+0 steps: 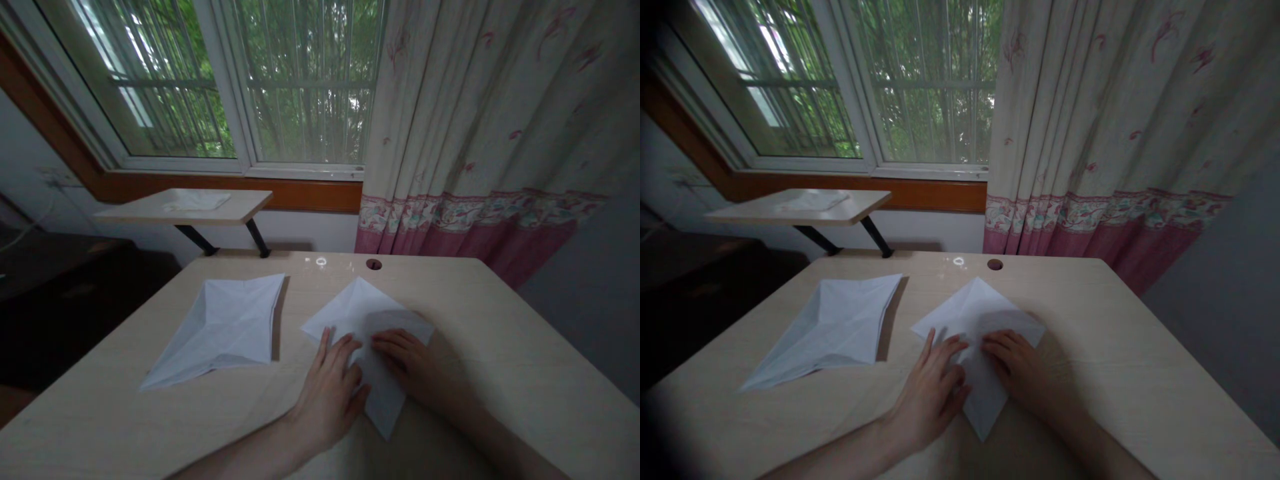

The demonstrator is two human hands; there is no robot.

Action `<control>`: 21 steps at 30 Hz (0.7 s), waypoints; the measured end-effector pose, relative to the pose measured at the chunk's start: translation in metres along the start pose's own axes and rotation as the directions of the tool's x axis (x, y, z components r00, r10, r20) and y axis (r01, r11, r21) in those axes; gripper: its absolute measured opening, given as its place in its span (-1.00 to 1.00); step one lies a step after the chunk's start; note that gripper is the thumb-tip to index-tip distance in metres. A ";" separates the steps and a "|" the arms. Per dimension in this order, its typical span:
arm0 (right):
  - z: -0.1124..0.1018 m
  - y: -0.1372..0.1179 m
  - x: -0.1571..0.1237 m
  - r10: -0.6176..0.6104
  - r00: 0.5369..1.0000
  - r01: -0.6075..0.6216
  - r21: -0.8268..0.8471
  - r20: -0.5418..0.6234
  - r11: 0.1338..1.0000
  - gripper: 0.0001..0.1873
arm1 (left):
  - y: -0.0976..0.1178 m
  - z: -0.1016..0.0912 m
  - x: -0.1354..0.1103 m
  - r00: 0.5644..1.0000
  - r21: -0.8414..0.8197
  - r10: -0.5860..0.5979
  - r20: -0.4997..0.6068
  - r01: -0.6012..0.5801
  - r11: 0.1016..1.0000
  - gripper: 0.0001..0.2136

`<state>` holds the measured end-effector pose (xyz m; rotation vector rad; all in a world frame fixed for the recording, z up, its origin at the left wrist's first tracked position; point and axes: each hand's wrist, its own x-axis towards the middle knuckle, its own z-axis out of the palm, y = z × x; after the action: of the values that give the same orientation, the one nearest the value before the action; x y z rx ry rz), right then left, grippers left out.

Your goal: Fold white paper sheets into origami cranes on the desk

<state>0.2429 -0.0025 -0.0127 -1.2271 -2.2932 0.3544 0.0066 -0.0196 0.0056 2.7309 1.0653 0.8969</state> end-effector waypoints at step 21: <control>-0.013 0.020 -0.002 0.120 0.992 -0.109 0.223 -0.036 0.969 -0.59 | 0.001 -0.002 0.003 0.957 0.031 -0.281 0.073 0.279 0.960 -0.32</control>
<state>0.2654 0.0071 -0.0115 -1.2418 -2.0824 0.5977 0.0080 -0.0183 0.0093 2.5161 1.4058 0.7343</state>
